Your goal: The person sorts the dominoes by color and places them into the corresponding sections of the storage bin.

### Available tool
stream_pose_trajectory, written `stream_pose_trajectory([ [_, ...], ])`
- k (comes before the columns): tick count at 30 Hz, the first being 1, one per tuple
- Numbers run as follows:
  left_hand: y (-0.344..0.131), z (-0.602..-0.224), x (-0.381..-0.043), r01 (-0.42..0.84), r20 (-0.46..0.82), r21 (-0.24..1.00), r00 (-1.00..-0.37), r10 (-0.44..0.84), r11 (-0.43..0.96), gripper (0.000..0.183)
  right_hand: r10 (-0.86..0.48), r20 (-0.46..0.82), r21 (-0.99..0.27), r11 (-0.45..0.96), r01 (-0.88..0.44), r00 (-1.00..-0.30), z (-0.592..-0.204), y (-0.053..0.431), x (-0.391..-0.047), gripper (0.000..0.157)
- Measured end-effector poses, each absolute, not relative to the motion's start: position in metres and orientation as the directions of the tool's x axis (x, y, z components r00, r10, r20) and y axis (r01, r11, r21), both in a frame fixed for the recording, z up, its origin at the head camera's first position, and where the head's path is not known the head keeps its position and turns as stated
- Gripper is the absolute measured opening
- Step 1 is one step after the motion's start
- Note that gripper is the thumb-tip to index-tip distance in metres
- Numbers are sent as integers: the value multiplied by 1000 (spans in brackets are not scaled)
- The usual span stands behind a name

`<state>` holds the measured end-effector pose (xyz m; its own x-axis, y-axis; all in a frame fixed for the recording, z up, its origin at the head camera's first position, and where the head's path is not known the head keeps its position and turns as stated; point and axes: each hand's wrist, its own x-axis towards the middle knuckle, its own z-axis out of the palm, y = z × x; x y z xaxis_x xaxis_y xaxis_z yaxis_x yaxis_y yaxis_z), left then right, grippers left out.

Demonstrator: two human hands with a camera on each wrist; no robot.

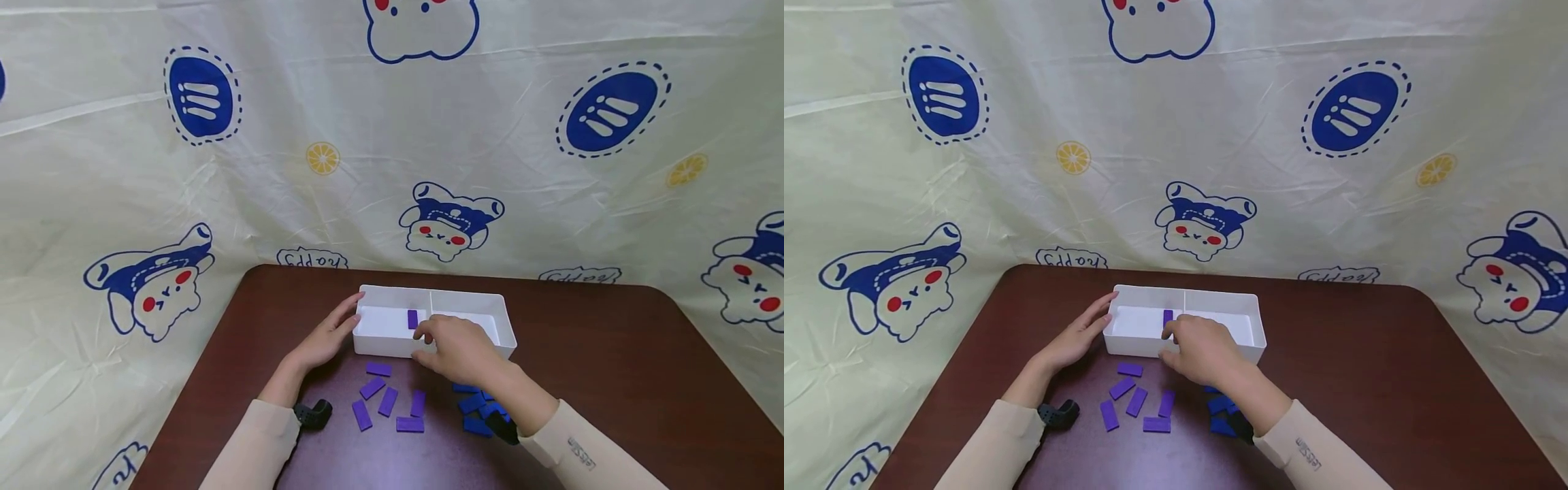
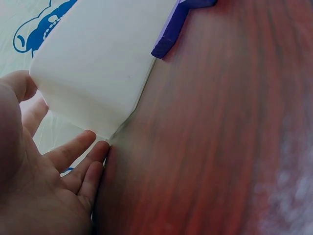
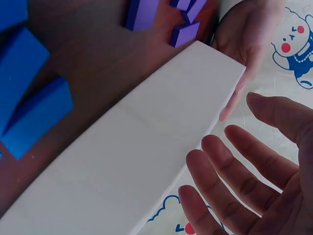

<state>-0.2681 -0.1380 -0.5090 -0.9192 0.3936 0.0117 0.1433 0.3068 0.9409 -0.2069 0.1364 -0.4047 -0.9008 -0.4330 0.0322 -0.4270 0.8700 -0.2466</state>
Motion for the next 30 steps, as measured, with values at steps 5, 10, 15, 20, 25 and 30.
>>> stream_pose_trajectory([
  [5,-139,-513,-268,152,19,940,-917,399,305,54,-441,8,-263,865,-428,-897,-410,137,-200,25],
  [10,-139,-514,-267,155,17,939,-913,408,307,52,-457,6,-271,855,-441,-890,-414,136,-195,24],
  [15,-140,-509,-269,163,25,936,-916,401,312,51,-489,-4,-261,842,-471,-872,-417,134,-192,26],
  [20,-140,-506,-271,172,36,935,-917,398,312,50,-518,-20,-230,835,-501,-855,-424,133,-189,29],
  [25,-140,-506,-270,167,30,937,-913,408,306,52,-542,-29,-200,827,-526,-840,-428,135,-186,28],
  [30,-139,-508,-270,172,35,939,-910,413,299,51,-560,-62,-208,817,-538,-826,-430,137,-183,25],
])
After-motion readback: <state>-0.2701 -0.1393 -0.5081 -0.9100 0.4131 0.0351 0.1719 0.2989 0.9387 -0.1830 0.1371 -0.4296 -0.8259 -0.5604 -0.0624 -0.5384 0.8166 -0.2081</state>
